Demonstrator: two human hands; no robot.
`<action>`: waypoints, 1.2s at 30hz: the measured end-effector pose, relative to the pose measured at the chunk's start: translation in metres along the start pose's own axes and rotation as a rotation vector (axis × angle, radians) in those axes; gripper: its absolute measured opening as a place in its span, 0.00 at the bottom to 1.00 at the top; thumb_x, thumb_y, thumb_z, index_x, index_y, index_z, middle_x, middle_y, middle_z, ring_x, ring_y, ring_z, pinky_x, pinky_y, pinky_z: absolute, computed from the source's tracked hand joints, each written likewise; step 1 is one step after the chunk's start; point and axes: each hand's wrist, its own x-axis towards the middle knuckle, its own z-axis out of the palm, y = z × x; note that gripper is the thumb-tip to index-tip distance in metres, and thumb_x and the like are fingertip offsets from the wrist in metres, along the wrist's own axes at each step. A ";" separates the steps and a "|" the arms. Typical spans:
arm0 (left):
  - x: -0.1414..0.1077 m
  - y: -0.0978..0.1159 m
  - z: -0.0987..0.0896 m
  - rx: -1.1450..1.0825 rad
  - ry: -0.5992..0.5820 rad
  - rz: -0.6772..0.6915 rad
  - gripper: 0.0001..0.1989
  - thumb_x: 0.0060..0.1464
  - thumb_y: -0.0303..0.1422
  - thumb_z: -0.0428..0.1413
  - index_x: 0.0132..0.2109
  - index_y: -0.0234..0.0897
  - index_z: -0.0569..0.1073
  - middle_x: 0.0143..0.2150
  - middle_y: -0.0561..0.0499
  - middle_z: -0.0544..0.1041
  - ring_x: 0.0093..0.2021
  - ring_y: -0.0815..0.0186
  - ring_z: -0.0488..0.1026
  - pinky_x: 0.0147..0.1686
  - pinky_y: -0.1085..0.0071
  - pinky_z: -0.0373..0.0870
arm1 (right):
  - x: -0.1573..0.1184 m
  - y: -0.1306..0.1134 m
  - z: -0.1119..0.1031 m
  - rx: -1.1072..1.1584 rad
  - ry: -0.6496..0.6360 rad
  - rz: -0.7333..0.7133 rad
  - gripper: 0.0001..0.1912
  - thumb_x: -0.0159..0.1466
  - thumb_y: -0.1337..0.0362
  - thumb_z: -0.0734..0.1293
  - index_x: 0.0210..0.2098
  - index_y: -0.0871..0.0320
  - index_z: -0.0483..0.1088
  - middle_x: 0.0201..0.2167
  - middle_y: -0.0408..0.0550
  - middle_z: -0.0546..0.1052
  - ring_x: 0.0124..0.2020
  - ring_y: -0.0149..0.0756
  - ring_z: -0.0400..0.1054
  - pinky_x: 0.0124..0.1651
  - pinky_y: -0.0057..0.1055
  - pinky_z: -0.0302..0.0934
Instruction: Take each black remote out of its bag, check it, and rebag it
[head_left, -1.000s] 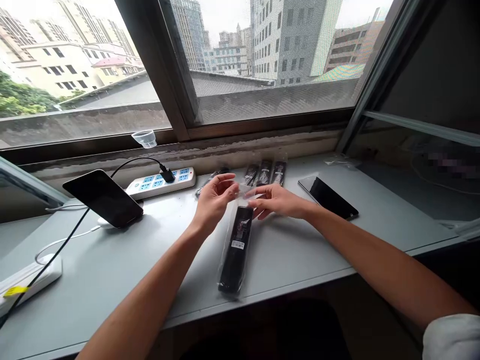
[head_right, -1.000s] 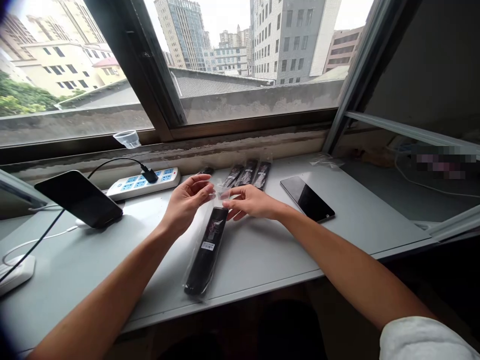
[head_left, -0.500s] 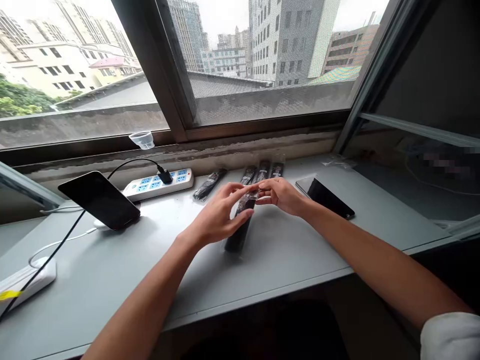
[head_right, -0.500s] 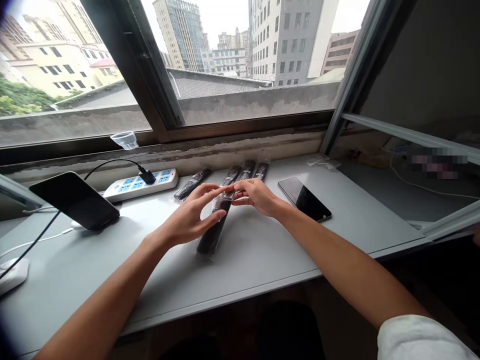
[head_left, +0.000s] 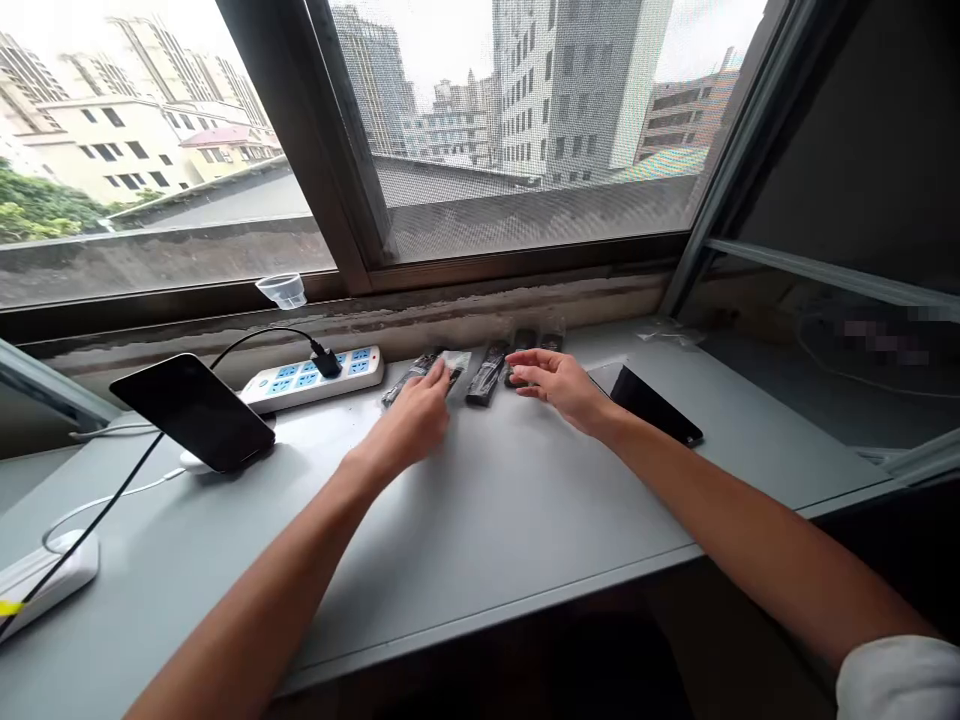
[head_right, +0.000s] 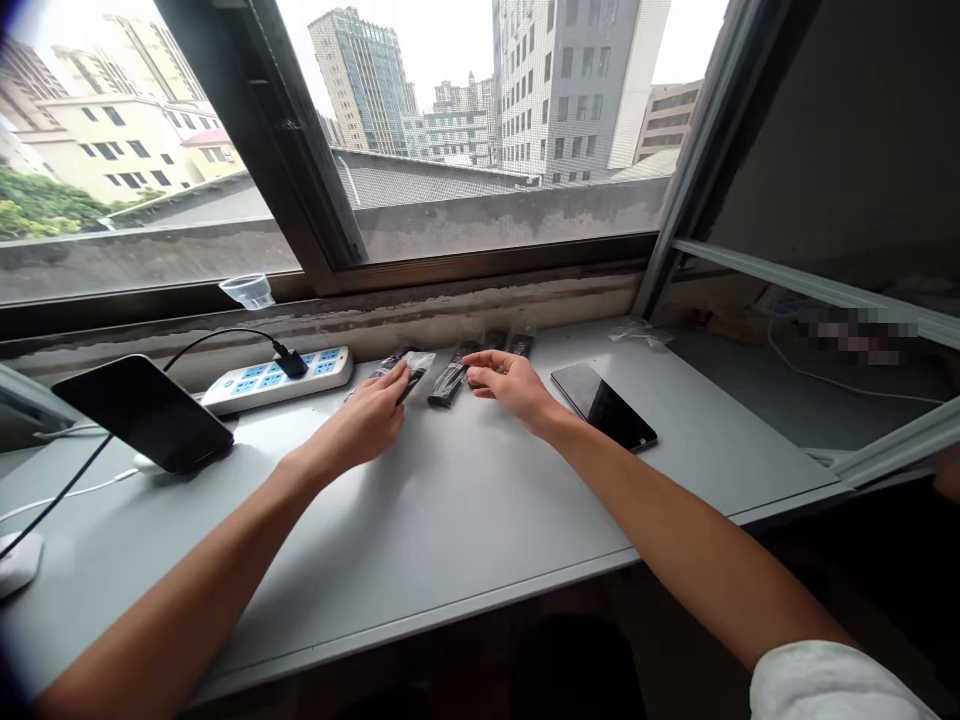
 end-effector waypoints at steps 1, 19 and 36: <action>0.006 -0.005 0.002 0.018 -0.002 -0.007 0.36 0.59 0.25 0.48 0.74 0.31 0.60 0.77 0.34 0.55 0.75 0.41 0.58 0.70 0.45 0.60 | 0.000 0.000 0.000 -0.026 -0.001 -0.004 0.10 0.62 0.62 0.75 0.44 0.54 0.82 0.46 0.50 0.80 0.49 0.40 0.75 0.54 0.41 0.74; 0.021 -0.015 -0.005 0.198 0.119 -0.318 0.34 0.66 0.46 0.50 0.71 0.27 0.65 0.68 0.26 0.66 0.67 0.35 0.64 0.63 0.46 0.66 | -0.001 0.005 0.001 -0.209 -0.068 -0.074 0.09 0.63 0.60 0.73 0.42 0.54 0.81 0.44 0.50 0.81 0.46 0.41 0.75 0.43 0.35 0.73; -0.072 -0.060 -0.062 0.323 0.053 -0.625 0.23 0.68 0.43 0.41 0.39 0.36 0.77 0.37 0.34 0.82 0.48 0.39 0.79 0.67 0.27 0.46 | -0.007 0.010 0.004 -0.283 -0.161 -0.087 0.11 0.66 0.56 0.71 0.43 0.55 0.79 0.43 0.49 0.81 0.43 0.40 0.75 0.45 0.36 0.70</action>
